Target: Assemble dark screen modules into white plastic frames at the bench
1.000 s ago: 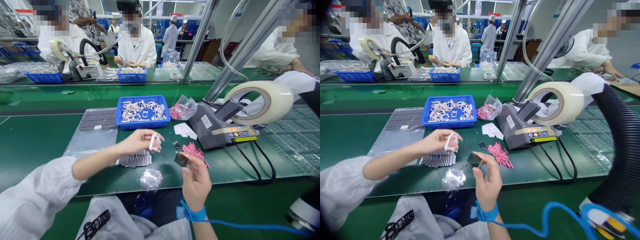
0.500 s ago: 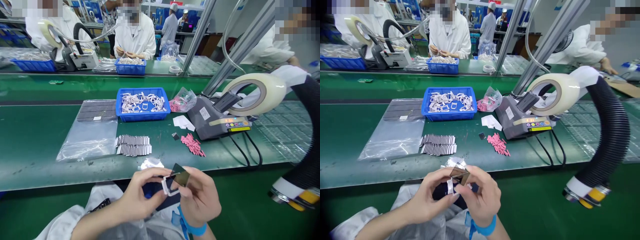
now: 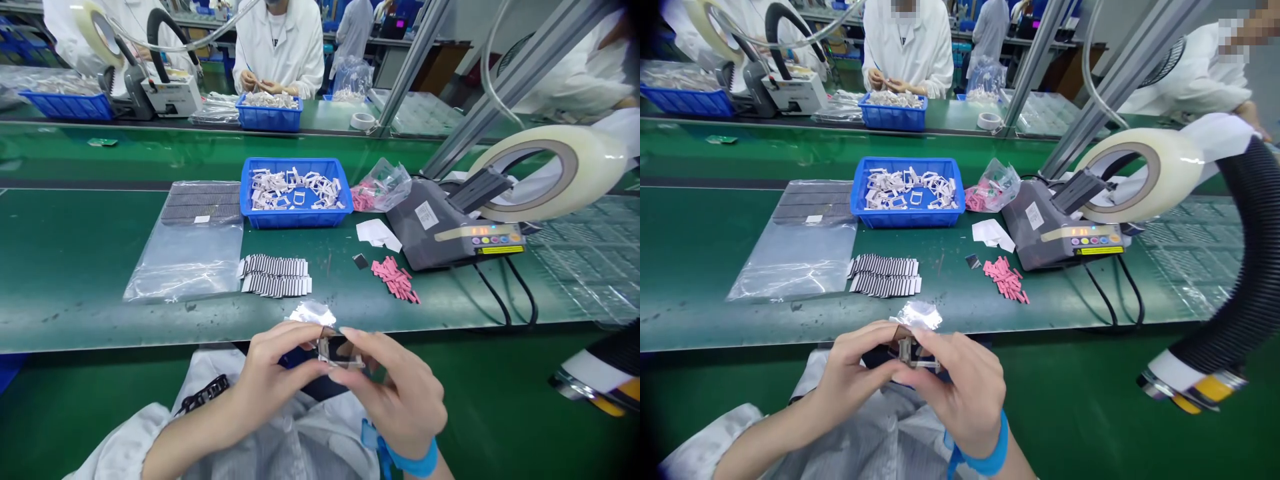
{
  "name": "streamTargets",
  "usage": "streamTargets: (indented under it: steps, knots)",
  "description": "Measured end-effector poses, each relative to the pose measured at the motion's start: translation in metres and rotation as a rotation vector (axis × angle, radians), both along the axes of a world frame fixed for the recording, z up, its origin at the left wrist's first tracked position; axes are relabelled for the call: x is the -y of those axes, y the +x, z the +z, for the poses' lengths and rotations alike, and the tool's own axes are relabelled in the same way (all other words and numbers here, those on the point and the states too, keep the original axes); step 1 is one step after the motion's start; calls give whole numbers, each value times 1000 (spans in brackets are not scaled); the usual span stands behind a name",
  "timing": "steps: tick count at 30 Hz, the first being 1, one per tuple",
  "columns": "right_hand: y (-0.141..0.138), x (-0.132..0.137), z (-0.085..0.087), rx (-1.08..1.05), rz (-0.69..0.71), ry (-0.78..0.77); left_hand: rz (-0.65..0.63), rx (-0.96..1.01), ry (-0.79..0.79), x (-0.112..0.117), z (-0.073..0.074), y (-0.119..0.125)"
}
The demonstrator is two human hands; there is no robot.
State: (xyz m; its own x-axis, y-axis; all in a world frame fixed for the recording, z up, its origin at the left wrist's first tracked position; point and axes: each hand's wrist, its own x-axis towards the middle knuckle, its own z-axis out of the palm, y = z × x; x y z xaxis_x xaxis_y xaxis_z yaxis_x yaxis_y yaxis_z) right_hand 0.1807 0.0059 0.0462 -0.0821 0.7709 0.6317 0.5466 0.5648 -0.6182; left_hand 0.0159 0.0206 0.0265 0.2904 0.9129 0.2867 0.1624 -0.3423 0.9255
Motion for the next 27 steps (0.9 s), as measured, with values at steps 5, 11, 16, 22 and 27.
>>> streamTargets:
  steps: [5,11,16,22,27]
  knots:
    - [16,2,4,46,44,-144,29,-42,31,-1,1,-6]
    - [22,0,7,153,90,-163,8,-72,155,1,1,-7]
    - [24,-4,7,205,120,-128,4,-85,184,1,-2,-8]
    - [26,-7,6,258,166,-152,2,-84,178,3,-7,-10]
    - [29,-8,6,325,172,-179,-17,-43,98,4,-11,-14]
